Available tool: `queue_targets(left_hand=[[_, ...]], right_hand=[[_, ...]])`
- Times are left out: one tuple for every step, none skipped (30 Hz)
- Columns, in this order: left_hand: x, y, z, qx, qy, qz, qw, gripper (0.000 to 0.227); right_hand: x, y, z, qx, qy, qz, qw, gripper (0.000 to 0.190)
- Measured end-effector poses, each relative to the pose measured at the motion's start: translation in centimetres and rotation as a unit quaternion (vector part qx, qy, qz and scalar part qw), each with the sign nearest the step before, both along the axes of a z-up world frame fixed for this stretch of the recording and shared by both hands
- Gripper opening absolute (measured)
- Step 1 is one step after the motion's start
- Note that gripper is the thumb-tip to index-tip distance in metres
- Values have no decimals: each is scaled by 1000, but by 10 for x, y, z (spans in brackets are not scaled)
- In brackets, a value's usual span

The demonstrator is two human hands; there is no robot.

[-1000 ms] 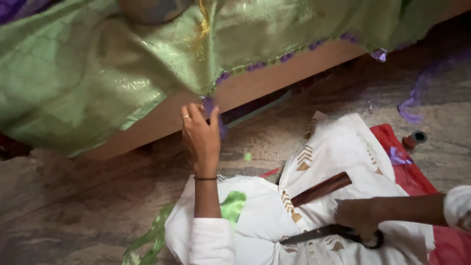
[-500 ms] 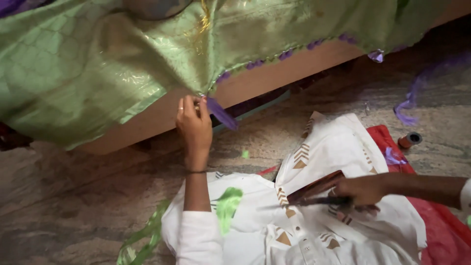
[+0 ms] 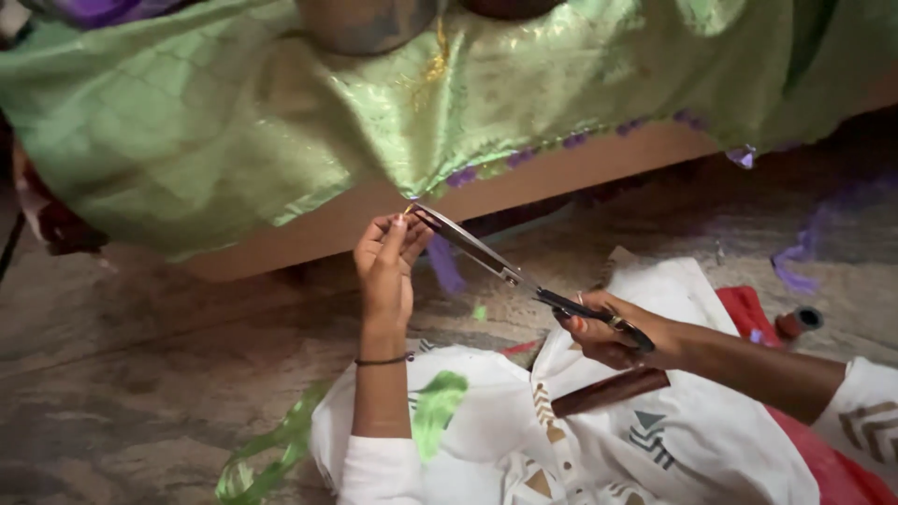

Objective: The recorder is attaching and trimming ribbons on a piece of fabric.

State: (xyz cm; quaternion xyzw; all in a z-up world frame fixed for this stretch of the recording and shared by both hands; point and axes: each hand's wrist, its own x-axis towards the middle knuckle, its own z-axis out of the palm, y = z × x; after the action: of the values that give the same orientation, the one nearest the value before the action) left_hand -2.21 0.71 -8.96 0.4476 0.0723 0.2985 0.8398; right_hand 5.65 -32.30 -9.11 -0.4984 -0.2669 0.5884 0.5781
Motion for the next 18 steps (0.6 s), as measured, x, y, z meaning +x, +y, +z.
queue_targets(left_hand=[[0,0,2,1,-3,3,1000,7],[-1,1,4,9,1,1,1000,8],[-1,-1,5,16,6,-2,1000,8],[0,1,1,15,4,1,1000,8],[1,3,-4,19,-3,-2,1000,7],[2,4,-8,22,-11,-4,1000,6],[2,2,-7,22,-11,-4,1000,6],[2,0,-5,25,-13,-6,1000,6],[2,-1,-4,28,-15,-8,999,7],[2,-4,1,28,-16,-7,999,7],[1,-6,6,31,-5,-6,999,6],[1,-8,11,34,7,-6,999,6],[2,-7,9,34,8,-5,999,6],[3,-6,7,39,6,-6,999,6],[4,-5,4,45,4,-7,999,7],[4,-5,1,44,5,-7,999,7],[5,-4,-2,45,4,-5,999,7],[7,-3,-5,46,4,-3,999,7]], right_hand=[[1,3,0,1,-3,3,1000,44],[1,6,-1,3,2,2,1000,46],[1,7,-2,4,9,1,1000,48],[3,8,0,3,7,3,1000,48],[3,9,1,1,11,1,1000,49],[4,10,2,-1,14,0,1000,50],[4,11,4,-1,14,0,1000,50],[4,11,5,-4,10,-4,1000,51],[4,12,7,-6,6,-8,1000,51],[5,13,9,-6,5,-8,1000,51],[5,14,10,-26,-16,-16,999,49],[6,15,11,-46,-37,-24,998,47],[5,15,15,-47,-37,-23,998,47],[5,15,20,-69,-60,-28,995,44],[5,15,24,-91,-83,-33,992,41],[5,15,22,-91,-83,-32,992,41],[6,15,20,-94,-90,-32,991,41],[7,16,19,-96,-96,-32,990,40]])
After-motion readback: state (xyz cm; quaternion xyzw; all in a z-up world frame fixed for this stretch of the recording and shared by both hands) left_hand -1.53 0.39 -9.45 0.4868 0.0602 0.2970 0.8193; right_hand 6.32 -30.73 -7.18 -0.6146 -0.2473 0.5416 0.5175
